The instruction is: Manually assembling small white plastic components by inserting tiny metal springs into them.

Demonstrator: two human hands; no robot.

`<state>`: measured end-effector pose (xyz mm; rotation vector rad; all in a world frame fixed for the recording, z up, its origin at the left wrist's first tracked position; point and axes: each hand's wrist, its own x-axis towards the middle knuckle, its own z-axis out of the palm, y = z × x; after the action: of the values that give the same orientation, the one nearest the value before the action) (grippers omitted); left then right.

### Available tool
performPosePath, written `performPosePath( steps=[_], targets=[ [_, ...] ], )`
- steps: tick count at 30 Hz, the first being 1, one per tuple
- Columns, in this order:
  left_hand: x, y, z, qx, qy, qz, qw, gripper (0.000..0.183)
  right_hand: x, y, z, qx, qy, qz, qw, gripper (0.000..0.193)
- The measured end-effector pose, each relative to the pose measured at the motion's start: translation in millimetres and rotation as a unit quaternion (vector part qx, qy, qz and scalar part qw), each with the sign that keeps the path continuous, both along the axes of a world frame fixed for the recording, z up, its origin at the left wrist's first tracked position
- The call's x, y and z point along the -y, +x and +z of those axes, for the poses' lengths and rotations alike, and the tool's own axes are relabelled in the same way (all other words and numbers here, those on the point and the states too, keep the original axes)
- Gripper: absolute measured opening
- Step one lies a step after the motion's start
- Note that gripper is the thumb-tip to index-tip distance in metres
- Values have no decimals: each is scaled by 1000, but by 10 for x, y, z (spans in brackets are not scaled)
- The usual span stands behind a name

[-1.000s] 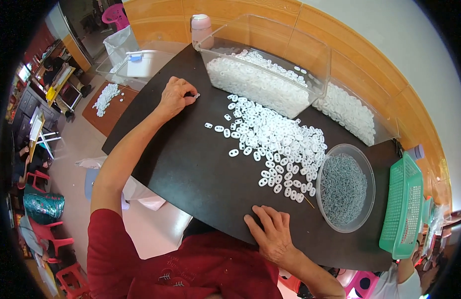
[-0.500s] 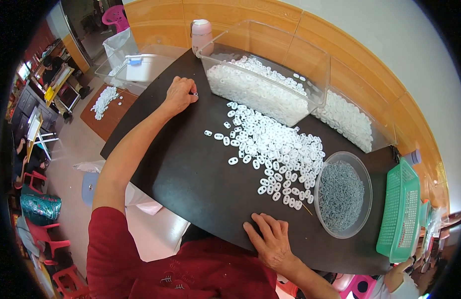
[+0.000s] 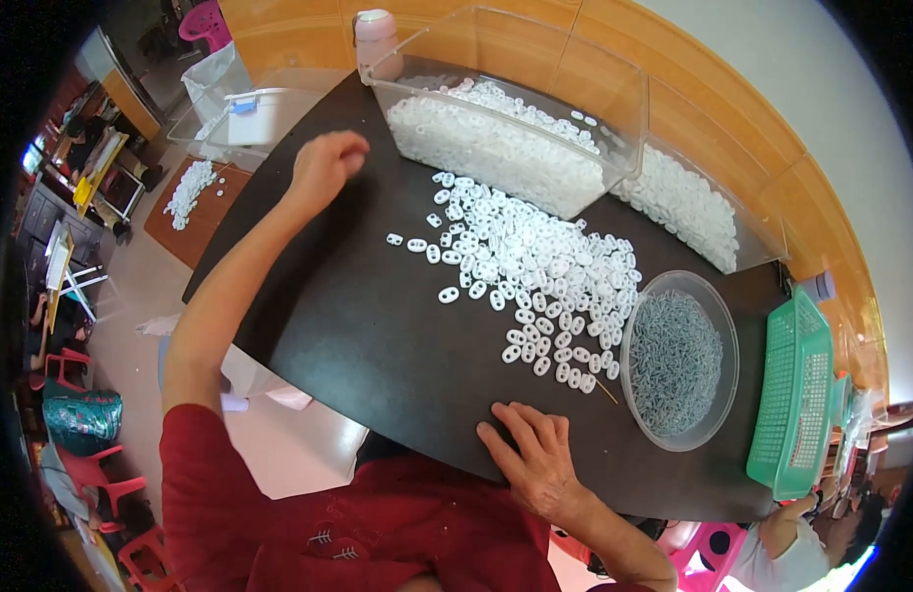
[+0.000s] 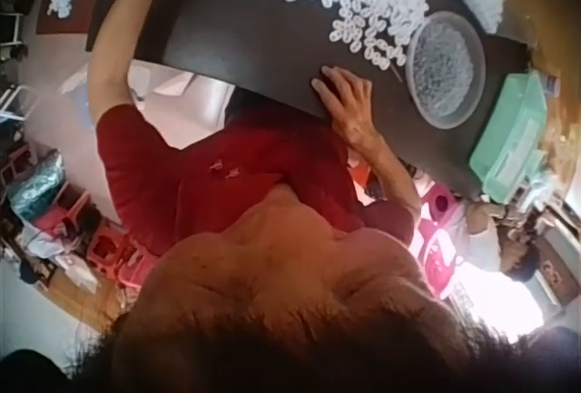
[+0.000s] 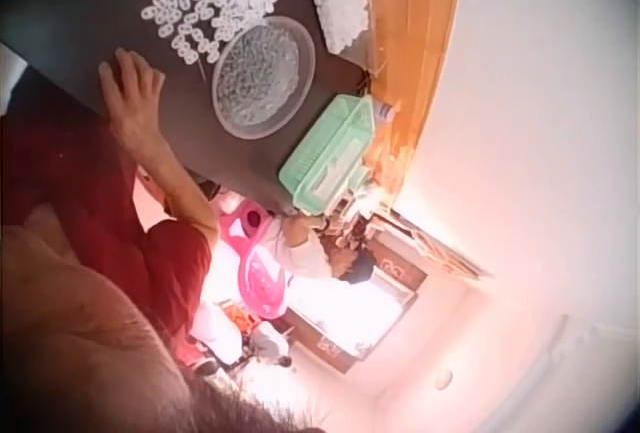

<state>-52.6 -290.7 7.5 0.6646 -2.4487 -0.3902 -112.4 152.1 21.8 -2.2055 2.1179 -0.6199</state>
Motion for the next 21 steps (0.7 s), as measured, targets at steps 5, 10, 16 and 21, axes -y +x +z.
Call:
performPosePath(
  steps=[5, 10, 16, 21],
  targets=[
    [-898, 249, 142, 16, 28, -171, 985, 19, -20, 42, 27, 30, 22, -15, 999, 62],
    [-979, 176, 36, 69, -68, -157, 983, 13, -18, 93, 82, 49, 35, -29, 998, 68],
    [-952, 151, 74, 119, -18, -154, 981, 19, -245, -78, 84, 261, -19, -112, 959, 48],
    [-1221, 247, 182, 106, 19, -120, 987, 15, -319, -109, 105, 367, -56, -185, 910, 34]
  ],
)
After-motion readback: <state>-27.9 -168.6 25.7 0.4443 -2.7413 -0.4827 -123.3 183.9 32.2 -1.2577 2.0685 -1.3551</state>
